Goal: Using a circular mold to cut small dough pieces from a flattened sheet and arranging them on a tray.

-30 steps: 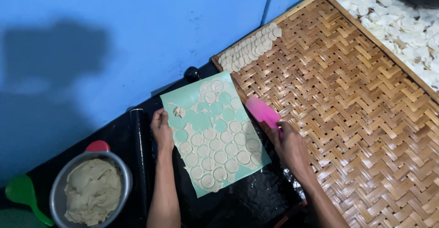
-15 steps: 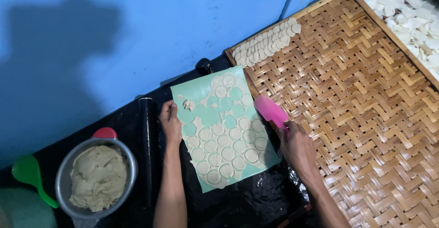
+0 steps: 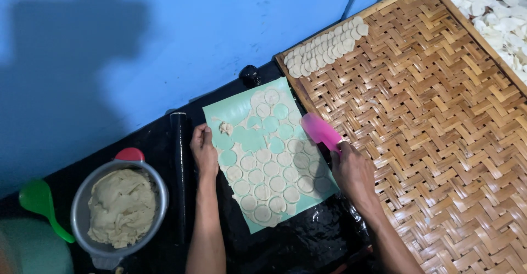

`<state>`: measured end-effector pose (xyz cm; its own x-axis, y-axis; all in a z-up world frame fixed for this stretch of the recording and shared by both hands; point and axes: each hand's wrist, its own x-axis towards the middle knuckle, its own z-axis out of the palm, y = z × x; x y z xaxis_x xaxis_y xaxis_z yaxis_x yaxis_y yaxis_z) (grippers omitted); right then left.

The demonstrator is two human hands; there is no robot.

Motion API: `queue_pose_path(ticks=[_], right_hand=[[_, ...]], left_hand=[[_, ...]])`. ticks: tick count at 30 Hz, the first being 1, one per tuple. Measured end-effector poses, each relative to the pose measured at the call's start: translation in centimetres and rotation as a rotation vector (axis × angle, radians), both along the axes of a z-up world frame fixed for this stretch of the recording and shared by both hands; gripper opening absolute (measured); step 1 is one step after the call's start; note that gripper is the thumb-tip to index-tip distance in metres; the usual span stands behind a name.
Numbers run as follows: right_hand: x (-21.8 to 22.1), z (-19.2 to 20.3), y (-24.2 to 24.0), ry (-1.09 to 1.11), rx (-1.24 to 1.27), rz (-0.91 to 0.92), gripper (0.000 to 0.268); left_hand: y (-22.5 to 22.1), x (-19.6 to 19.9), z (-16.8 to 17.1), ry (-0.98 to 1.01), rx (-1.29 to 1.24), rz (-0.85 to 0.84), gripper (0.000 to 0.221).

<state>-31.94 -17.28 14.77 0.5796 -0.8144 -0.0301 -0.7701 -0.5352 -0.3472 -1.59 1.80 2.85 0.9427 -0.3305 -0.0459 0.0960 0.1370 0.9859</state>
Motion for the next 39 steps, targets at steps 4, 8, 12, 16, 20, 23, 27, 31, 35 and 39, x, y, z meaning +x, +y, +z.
queue_pose_path(ticks=[4,8,12,16,20,23,27,31,35,39], right_hand=[[0.7,0.1,-0.6,0.045,0.023,0.009,0.031],[1.2,0.5,-0.7,0.119,0.151,-0.019,0.031],[0.5,0.1,-0.5,0.086,0.202,0.013,0.027],[0.2,0.9,-0.1,0.096,0.185,0.010,0.030],[0.4,1.5,0.5,0.201,0.262,-0.018,0.034],[1.2,1.3,0.6,0.122,0.195,0.001,0.034],[2.1,0.7,0.3,0.034,0.135,0.011,0.033],[2.7,1.0,0.2,0.129,0.225,0.011,0.032],[2.1,-1.3,-0.6,0.110,0.265,0.019,0.035],[0.5,-5.8,-2.4,-0.152,0.232,0.074,0.037]], left_hand=[[0.1,0.0,0.0,-0.055,0.030,-0.009,0.018],[0.0,-0.1,0.3,-0.024,0.013,-0.001,0.019],[0.0,-0.3,-0.2,-0.044,0.009,0.024,0.019],[1.0,-1.3,0.8,-0.016,0.073,0.070,0.017],[2.4,-1.8,-0.5,0.012,0.071,0.129,0.016],[2.8,-1.7,-0.9,0.006,0.028,0.139,0.015],[2.8,-1.7,-1.1,0.015,0.030,0.129,0.016],[2.8,-1.9,-0.8,-0.005,0.036,0.121,0.016],[2.9,-2.0,0.1,-0.012,0.049,0.118,0.017],[3.0,-1.9,0.1,-0.001,0.054,0.093,0.018]])
